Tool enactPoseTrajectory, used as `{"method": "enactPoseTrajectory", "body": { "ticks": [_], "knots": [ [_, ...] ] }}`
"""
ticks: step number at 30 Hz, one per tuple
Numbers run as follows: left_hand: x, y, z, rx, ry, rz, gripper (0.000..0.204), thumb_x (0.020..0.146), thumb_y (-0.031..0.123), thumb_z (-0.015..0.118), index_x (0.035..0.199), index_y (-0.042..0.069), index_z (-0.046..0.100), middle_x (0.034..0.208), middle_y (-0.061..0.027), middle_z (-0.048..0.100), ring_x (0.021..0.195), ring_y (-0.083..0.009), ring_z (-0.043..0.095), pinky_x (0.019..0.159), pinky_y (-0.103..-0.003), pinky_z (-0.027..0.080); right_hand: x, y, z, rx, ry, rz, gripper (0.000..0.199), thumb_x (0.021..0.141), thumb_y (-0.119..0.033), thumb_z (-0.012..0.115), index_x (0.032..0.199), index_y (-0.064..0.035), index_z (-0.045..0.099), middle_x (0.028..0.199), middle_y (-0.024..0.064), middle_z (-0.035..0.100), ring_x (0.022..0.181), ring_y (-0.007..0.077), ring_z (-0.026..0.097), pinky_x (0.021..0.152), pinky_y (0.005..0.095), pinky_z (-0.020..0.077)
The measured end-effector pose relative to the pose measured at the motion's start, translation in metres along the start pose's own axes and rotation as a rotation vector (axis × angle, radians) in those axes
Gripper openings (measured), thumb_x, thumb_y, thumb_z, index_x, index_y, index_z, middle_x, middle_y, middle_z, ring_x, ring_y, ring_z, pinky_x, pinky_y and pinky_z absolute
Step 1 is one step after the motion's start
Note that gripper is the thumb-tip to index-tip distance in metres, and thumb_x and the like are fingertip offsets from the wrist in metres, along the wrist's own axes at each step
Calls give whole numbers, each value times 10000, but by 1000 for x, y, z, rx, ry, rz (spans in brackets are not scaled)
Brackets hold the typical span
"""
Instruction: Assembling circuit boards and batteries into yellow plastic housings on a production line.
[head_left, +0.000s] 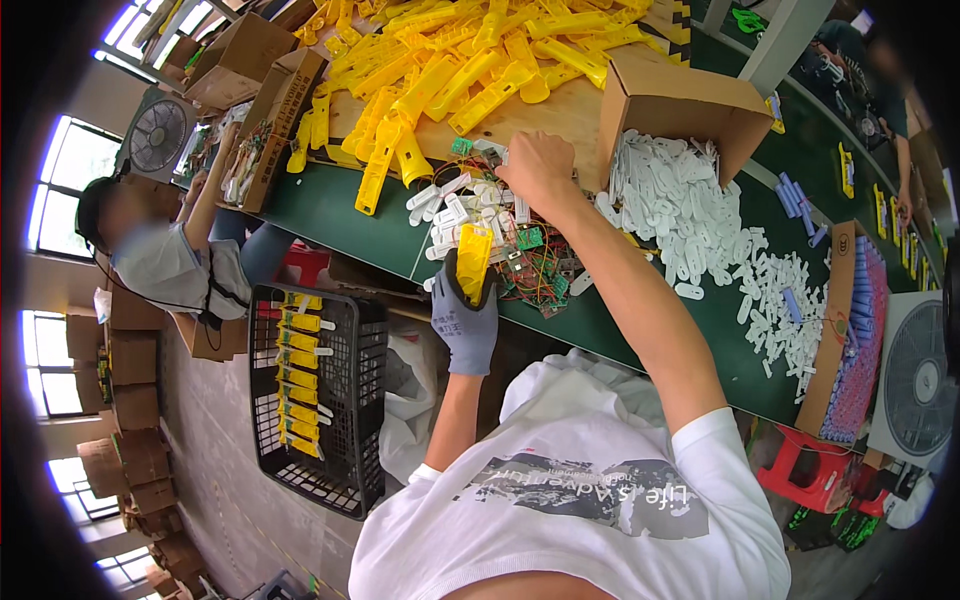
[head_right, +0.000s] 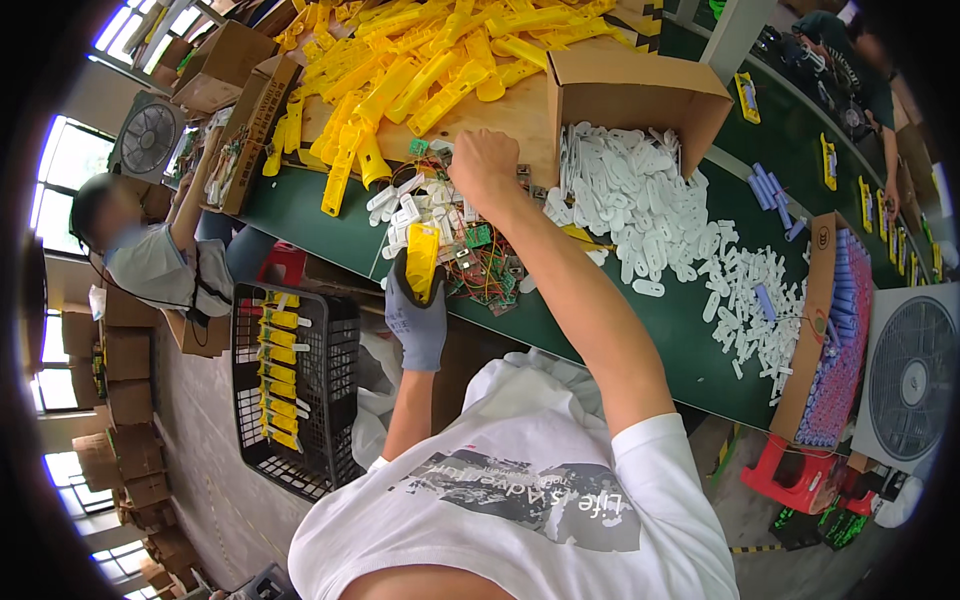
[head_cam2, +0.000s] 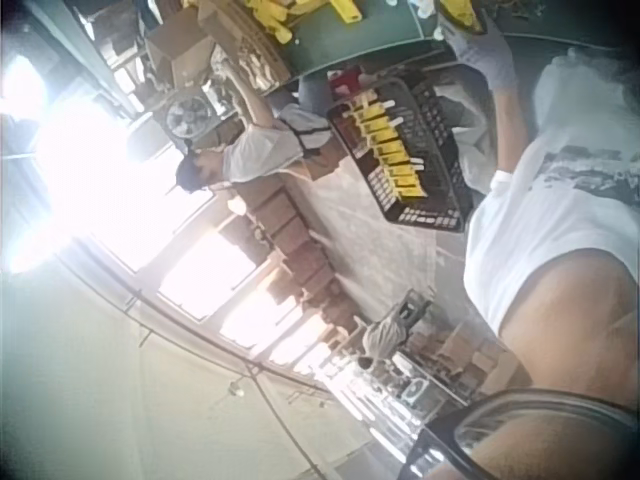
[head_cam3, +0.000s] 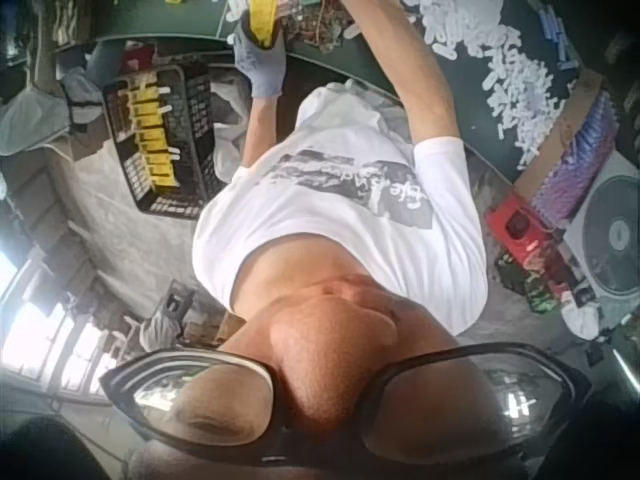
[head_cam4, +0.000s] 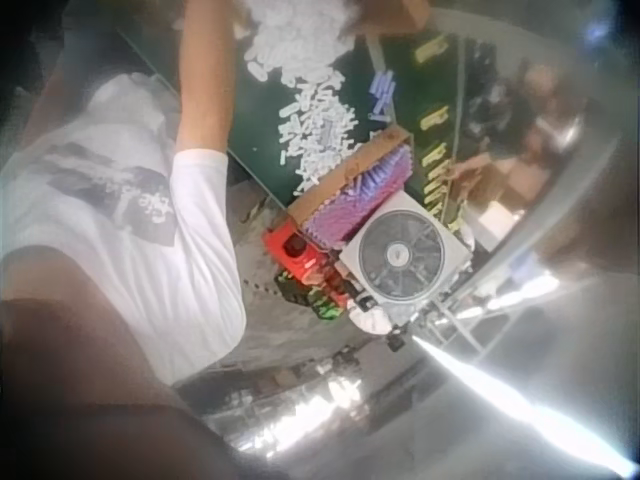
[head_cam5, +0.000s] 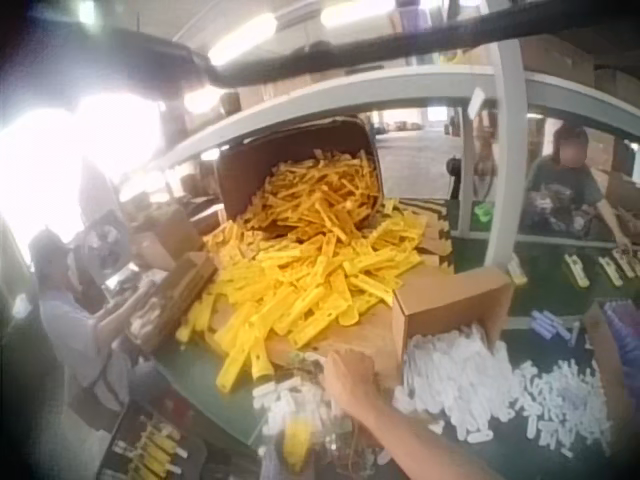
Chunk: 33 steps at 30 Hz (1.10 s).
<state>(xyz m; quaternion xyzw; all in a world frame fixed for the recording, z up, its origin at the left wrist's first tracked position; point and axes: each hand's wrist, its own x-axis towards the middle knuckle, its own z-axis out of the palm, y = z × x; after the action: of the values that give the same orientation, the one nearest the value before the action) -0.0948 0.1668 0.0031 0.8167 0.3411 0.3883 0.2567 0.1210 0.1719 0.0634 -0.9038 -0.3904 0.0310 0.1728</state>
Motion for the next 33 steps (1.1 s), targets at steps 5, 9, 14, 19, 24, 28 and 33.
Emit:
{"method": "enactPoseTrajectory", "body": {
  "ticks": [5, 9, 14, 19, 24, 28, 33],
  "knots": [
    [10, 6, 4, 163, -166, 33, 589, 735, 194, 744, 1251, 37, 506, 1046, -159, 610, 920, -340, 605, 770, -403, 496, -5, 4, 18, 12, 114, -59, 273, 748, -257, 723, 891, -27, 690, 843, 169, 686, 735, 331, 675, 680, 418, 538],
    [14, -1, 6, 117, -170, 24, 612, 747, 246, 743, 1267, 37, 498, 1069, -155, 616, 937, -323, 612, 777, -395, 499, -30, 0, -29, 1154, 194, -21, 253, 869, -190, 653, 979, 29, 593, 839, 148, 693, 663, 185, 676, 549, 302, 515],
    [27, 6, 3, 2, -208, 2, 600, 764, 247, 732, 1277, 44, 498, 1120, -168, 615, 956, -334, 621, 790, -399, 506, -84, 34, -122, 1572, 827, -227, 209, 886, -98, 642, 1043, 24, 577, 900, 143, 699, 597, 146, 653, 522, 227, 493],
    [56, 35, -18, 227, -88, 247, 590, 761, 279, 736, 1307, 184, 535, 965, -108, 600, 833, -289, 600, 706, -402, 481, -156, 58, -153, 1099, 693, -226, 217, 867, -59, 657, 1050, 48, 612, 832, 120, 692, 610, 105, 625, 524, 208, 488],
    [79, 108, -30, 394, -337, 706, 638, 696, 234, 748, 1302, 225, 551, 1058, -79, 580, 972, -267, 552, 841, -409, 441, -199, 64, -138, 870, 373, 12, 193, 832, -99, 694, 999, -3, 695, 783, 72, 696, 592, 86, 616, 563, 219, 491],
    [85, 154, -13, 347, -321, 1097, 587, 719, 191, 642, 1294, 172, 523, 974, -48, 528, 921, -226, 532, 806, -380, 444, -204, 80, -128, 511, 483, 8, 209, 802, -104, 702, 981, 3, 692, 729, 95, 671, 580, 146, 632, 560, 256, 496],
    [81, 185, -7, 399, -297, 1329, 520, 722, 195, 618, 1238, 162, 560, 943, -39, 515, 880, -197, 530, 800, -361, 452, -219, 102, -127, 303, 587, 70, 241, 773, -104, 719, 983, 7, 683, 722, 105, 650, 629, 181, 648, 589, 264, 497]
  ]
}}
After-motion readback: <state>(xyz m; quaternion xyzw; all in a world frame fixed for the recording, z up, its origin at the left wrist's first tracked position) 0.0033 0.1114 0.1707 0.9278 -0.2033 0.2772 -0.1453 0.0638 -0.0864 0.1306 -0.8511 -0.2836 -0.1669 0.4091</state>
